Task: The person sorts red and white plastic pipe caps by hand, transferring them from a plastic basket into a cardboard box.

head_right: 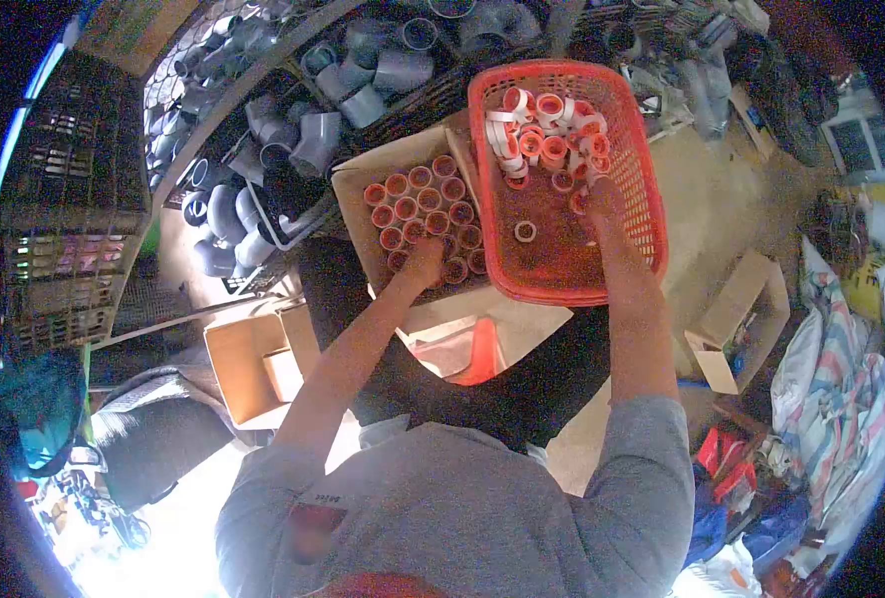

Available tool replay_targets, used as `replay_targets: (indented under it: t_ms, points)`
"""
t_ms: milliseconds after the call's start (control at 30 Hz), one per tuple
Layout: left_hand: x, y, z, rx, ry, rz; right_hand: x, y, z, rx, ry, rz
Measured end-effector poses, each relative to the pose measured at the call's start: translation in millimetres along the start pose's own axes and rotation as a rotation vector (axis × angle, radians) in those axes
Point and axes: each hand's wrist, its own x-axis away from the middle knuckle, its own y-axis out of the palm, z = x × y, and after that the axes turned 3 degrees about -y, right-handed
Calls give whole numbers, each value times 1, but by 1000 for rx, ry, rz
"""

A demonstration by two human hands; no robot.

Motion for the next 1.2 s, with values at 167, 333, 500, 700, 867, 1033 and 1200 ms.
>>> replay_targets:
  t_ms: [167,333,500,700,867,1033,1200]
  points:
    - [7,-19,7,161,37,27,-7,-2,13,-593,-70,-76]
    - [38,-87,29,351,88,262,95,-88,-28,-744,-390,-177]
    - [95,-161,81,1173,201,345,191,-117,-65,-1700,-364,-617]
    - [128,-202,108,861,479,418,240,-104,-109,-1669,-498,-881]
    - [118,-178,69,727,366,500,240,-96,-120,-1257,-633,-641]
    - [80,-125,-7,505,126,317,176,-98,-88,-733,-639,-138]
    - [86,-138,19,775,117,169,222,-120,-123,-898,-544,-362]
